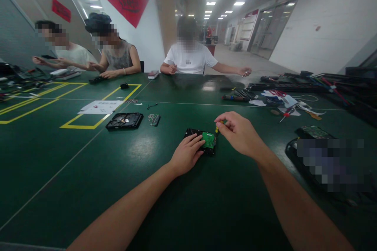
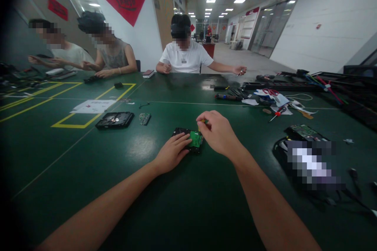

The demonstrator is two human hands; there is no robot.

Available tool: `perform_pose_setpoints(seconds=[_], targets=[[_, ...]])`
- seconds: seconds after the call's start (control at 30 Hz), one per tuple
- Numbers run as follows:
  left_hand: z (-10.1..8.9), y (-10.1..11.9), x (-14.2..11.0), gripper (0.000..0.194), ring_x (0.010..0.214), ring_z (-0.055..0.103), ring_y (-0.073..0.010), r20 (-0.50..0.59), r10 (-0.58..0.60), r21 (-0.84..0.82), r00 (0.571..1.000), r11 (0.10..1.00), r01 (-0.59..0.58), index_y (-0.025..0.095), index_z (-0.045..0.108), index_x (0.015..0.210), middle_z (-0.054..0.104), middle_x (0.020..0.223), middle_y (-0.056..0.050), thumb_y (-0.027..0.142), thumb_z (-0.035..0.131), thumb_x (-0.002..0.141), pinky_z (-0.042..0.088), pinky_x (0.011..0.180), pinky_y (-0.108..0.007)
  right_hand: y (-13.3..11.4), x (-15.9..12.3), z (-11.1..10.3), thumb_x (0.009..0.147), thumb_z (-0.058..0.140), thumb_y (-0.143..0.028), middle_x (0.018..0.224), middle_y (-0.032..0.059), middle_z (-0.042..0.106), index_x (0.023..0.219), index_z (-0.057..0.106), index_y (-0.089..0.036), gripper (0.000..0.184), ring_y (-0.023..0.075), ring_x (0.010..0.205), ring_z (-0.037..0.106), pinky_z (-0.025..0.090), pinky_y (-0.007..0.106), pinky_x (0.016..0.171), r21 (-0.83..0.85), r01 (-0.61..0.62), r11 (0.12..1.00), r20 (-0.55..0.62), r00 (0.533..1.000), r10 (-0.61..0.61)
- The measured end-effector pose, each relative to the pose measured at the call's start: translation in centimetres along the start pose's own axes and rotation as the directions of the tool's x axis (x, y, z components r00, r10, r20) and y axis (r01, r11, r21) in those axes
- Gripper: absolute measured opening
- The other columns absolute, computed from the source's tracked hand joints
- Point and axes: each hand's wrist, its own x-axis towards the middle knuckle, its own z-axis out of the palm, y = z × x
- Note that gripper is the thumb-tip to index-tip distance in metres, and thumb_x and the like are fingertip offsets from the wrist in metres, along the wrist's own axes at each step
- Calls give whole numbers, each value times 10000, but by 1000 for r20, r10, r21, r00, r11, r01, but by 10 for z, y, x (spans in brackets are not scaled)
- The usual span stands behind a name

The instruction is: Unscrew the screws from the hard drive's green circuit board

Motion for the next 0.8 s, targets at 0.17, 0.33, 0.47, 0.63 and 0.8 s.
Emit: perform_pose_setpoints(seconds=[0.17, 0.33, 0.47, 0.63, 0.8], targets=[[3, -2, 0, 445, 1515, 393, -288, -3, 1, 0, 1000, 1000, -1, 227, 553, 1468, 529, 1565, -75, 323, 576, 1035, 368, 1232, -521, 0, 1, -2, 984, 607, -265, 972, 38, 686, 961, 706, -230, 107, 178, 844, 646, 479, 317, 760, -1, 101, 995, 36, 994, -101], [3, -3, -1, 450, 1518, 390, -286, -1, 1, -10, 1000, 1000, -1, 244, 543, 1476, 528, 1566, -74, 329, 574, 1035, 371, 1229, -529, 0, 0, -3, 982, 549, -183, 1082, 58, 718, 1126, 725, -226, 231, 166, 793, 660, 492, 322, 746, 27, 78, 997, 70, 994, -80], [4, -3, -1, 449, 1520, 386, -286, 5, -4, -3, 1000, 1000, 4, 240, 539, 1479, 525, 1568, -75, 337, 562, 1041, 362, 1234, -529, 1, -1, -1, 1004, 422, -131, 1079, 71, 702, 1200, 714, -207, 360, 143, 729, 648, 501, 315, 732, 74, 74, 995, 91, 993, -81], [4, -2, 1, 443, 1517, 390, -286, -2, -6, -6, 1000, 1000, 6, 242, 543, 1475, 526, 1569, -68, 335, 558, 1042, 362, 1235, -523, 2, 0, -1, 1017, 495, -206, 1064, 75, 675, 1122, 711, -213, 240, 182, 844, 642, 471, 336, 799, -69, 113, 991, 39, 993, -111], [1, -1, 0, 445, 1516, 392, -290, 7, -6, -13, 1000, 1000, 6, 241, 540, 1476, 524, 1569, -76, 332, 555, 1041, 375, 1224, -539, 0, -1, -2, 959, 648, -498, 823, 51, 636, 825, 635, -211, 317, 200, 725, 564, 381, 327, 658, -301, -3, 954, -43, 999, -10]])
